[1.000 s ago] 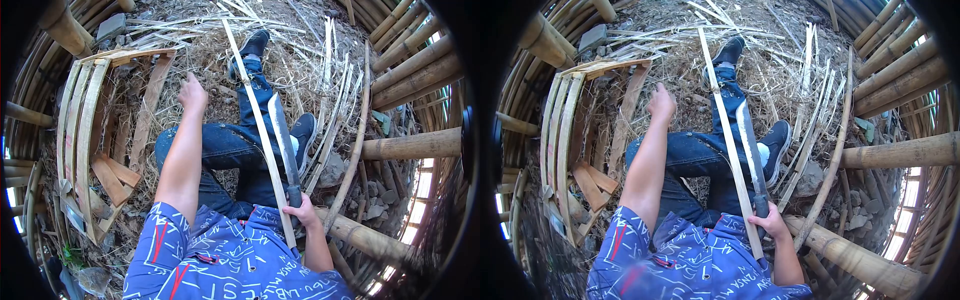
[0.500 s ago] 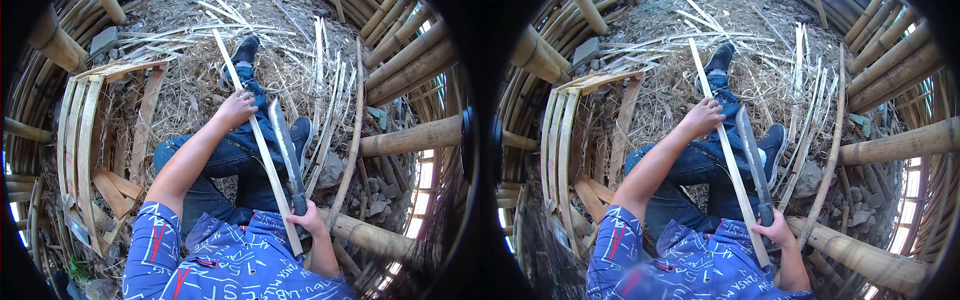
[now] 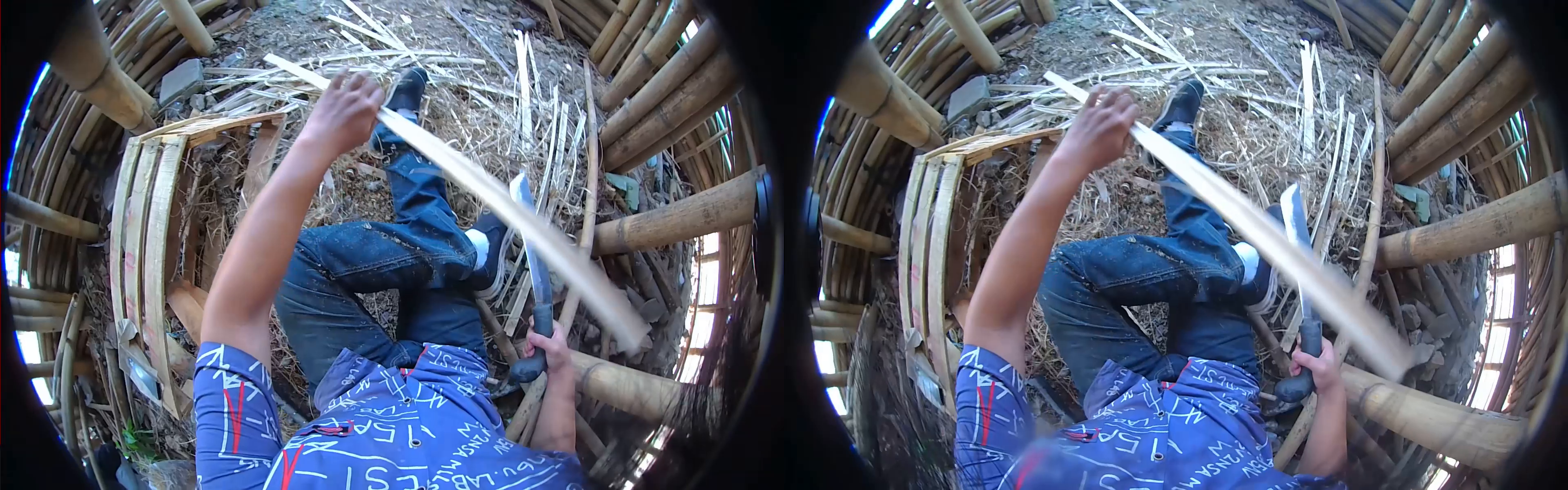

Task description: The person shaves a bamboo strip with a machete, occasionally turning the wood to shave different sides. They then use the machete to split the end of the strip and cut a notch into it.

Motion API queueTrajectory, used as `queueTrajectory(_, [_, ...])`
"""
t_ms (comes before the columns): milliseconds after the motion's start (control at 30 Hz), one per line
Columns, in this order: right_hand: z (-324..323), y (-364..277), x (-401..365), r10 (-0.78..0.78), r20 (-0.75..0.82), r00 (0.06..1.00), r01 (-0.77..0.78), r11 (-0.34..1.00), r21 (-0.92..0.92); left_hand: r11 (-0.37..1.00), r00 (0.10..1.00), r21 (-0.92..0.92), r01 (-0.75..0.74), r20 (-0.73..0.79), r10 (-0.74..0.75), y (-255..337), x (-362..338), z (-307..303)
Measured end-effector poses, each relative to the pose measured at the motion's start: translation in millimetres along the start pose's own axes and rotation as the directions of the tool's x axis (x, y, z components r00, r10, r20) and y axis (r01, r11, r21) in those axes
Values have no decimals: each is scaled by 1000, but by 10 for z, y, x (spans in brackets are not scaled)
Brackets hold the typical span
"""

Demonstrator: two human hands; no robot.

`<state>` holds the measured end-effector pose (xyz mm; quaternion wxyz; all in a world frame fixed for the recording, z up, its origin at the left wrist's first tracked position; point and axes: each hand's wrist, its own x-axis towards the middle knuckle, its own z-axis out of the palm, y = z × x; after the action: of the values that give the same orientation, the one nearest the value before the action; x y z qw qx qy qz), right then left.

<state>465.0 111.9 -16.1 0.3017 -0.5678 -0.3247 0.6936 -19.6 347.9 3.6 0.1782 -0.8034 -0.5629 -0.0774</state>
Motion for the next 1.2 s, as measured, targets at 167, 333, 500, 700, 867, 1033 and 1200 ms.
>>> queueTrajectory(167, [13, 167, 138, -5, 5, 1000, 5, 998, -68, 997, 983, -67, 40, -178, -51, -406, 225, -668])
queueTrajectory(333, [207, 164, 187, 28, 135, 991, -14, 995, -101, 959, 970, -200, 200, 176, -165, -439, 505, -1858])
queueTrajectory(500, [392, 143, 155, 51, 226, 973, -18, 989, -145, 902, 974, -369, 226, 106, -201, -438, 483, -2171])
queueTrajectory(700, [528, 111, 165, 75, 288, 955, -19, 981, -192, 788, 962, -615, 47, -185, -201, -177, 653, -2537])
queueTrajectory(867, [614, 104, 154, 88, 287, 954, -23, 974, -224, 775, 961, -632, 30, -196, -196, -123, 959, -2901])
queueTrajectory(1033, [662, 85, 130, 73, 309, 948, -7, 977, -212, 801, 895, -588, 114, -288, -339, 136, 1165, -3400])
queueTrajectory(1200, [684, 116, 155, 54, 320, 946, 11, 980, -197, 851, 805, 524, -18, -498, 324, -215, 1368, -3365])
